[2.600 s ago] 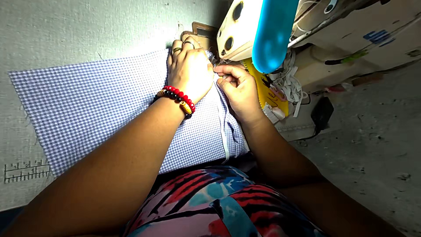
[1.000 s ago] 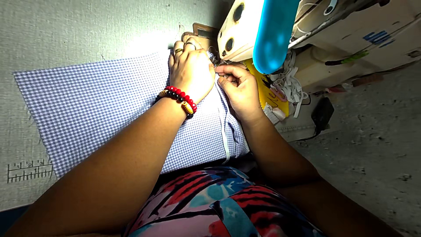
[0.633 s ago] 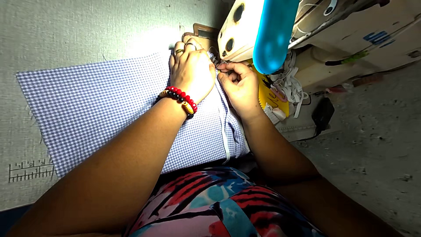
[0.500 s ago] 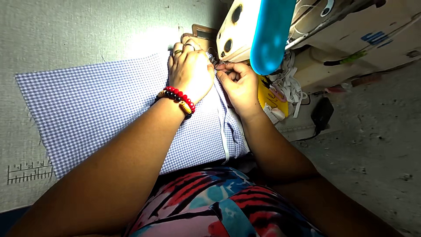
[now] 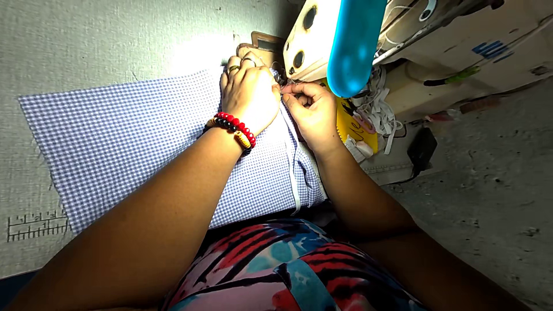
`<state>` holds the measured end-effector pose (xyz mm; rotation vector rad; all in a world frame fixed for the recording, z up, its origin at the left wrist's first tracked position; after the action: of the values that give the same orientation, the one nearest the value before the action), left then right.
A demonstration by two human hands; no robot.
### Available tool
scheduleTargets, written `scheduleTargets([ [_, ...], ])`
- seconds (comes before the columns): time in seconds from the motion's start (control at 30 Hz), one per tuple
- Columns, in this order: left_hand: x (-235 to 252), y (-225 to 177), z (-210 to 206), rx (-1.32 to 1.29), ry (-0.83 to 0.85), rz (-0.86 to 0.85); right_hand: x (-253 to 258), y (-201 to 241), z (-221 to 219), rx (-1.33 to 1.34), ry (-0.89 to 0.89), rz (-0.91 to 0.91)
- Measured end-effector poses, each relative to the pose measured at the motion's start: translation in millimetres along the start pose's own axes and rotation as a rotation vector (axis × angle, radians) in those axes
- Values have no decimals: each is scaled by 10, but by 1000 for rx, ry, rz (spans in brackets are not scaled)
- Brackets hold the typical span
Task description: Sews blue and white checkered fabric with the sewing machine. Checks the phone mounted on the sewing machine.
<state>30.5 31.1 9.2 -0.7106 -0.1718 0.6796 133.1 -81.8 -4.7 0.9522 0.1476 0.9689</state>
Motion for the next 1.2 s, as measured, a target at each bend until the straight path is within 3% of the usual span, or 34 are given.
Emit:
scheduleTargets([
  [1.2, 1, 4, -12, 15, 30, 1, 2, -18, -4, 29, 7, 16],
])
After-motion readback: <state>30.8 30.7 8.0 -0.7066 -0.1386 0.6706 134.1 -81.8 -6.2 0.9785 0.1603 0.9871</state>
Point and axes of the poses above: each hand's wrist, its own x-axis towards the middle knuckle, its own z-axis out of the back of the hand, y = z × x, the point moved 4 cm from there along x, towards the middle knuckle, and after that the axes turned 3 degrees about z, right-handed, at the moved point
